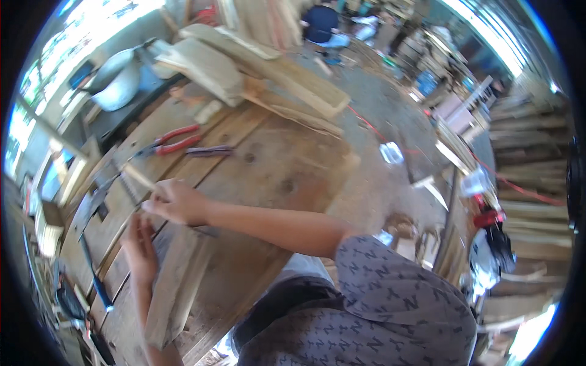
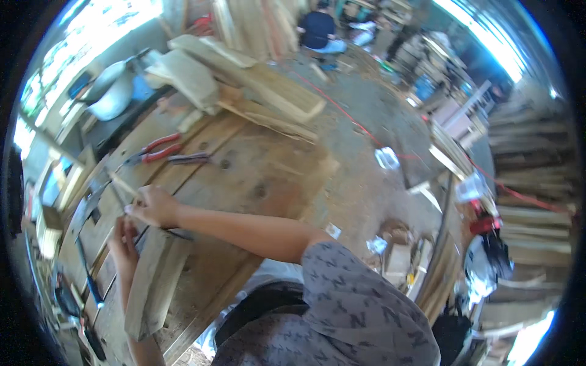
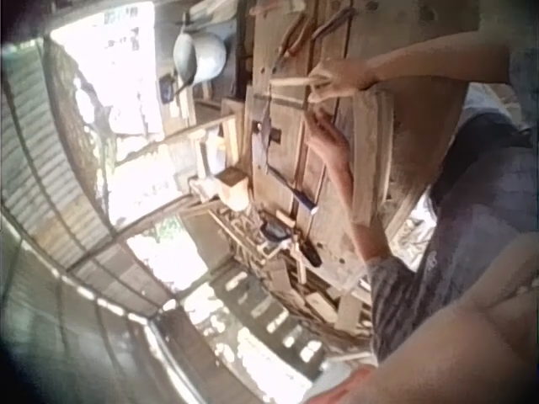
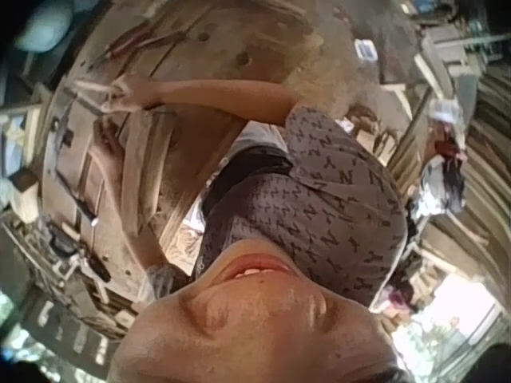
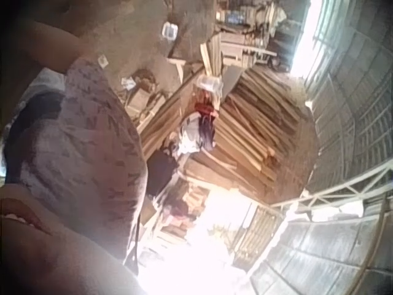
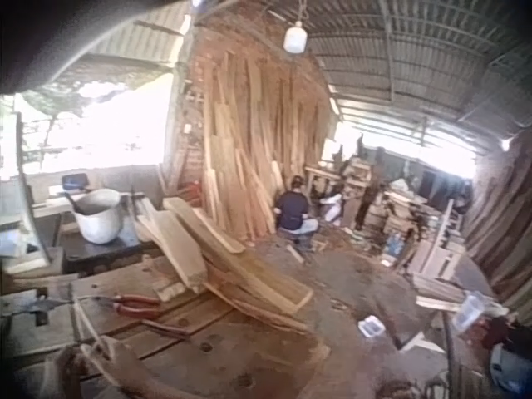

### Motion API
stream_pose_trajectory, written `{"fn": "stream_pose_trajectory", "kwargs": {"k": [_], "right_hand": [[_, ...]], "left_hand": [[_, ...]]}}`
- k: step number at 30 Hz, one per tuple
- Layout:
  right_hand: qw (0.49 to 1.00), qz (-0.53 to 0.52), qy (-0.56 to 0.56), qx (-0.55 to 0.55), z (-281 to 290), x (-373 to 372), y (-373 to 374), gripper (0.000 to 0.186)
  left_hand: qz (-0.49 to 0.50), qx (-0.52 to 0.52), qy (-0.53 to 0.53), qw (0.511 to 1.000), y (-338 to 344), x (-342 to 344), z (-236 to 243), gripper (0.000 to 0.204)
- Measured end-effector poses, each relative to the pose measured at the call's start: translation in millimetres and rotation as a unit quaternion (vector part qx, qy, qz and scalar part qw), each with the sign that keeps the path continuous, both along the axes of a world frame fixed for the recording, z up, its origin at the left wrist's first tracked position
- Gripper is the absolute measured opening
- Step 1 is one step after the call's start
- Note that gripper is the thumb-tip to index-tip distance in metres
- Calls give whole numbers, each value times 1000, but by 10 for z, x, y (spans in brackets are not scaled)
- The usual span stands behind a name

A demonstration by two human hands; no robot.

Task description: The recorder shapes a small piece of wood with a chisel and then brushes off sawdust from the workbench.

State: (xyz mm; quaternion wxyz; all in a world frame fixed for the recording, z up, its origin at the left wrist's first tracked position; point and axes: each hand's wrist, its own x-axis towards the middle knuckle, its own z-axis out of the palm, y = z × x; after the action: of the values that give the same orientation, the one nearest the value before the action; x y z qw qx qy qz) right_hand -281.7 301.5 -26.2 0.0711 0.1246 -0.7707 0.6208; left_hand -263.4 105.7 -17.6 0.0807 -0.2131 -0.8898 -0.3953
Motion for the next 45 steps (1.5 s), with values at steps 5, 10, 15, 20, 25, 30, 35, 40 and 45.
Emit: {"fn": "stream_pose_trajectory", "kwargs": {"k": [5, 10, 15, 20, 25, 30, 35, 40, 45], "right_hand": [[998, 45, -27, -19, 50, 11, -59, 29], [984, 99, -134, -63, 280, 121, -61, 26], [973, 116, -183, -83, 166, 81, -84, 20], [978, 76, -183, -62, 109, 63, -154, 18], [986, 64, -150, 17, 132, 57, -83, 21], [988, 79, 43, 128, -8, -32, -38, 22], [985, 51, 13, 165, 111, 30, -160, 24], [988, 64, 32, 138, 167, 87, -190, 27], [973, 99, 24, 207, 133, 66, -170, 24]], "left_hand": [[-14, 14, 47, 999, 27, -19, 41, 14], [-13, 54, 56, 997, 0, -13, 39, 11], [-20, 117, 27, 993, -35, -33, 13, 8], [-6, 112, 72, 991, -103, 0, 11, 16], [-8, 118, 103, 988, -69, -34, 29, 43], [-25, 55, 129, 990, 12, -23, -23, 55], [-29, 121, 37, 992, 17, -57, 22, 45], [17, 172, 27, 985, 8, -78, -9, 36], [25, 252, -61, 966, -122, -151, -137, 38]]}}
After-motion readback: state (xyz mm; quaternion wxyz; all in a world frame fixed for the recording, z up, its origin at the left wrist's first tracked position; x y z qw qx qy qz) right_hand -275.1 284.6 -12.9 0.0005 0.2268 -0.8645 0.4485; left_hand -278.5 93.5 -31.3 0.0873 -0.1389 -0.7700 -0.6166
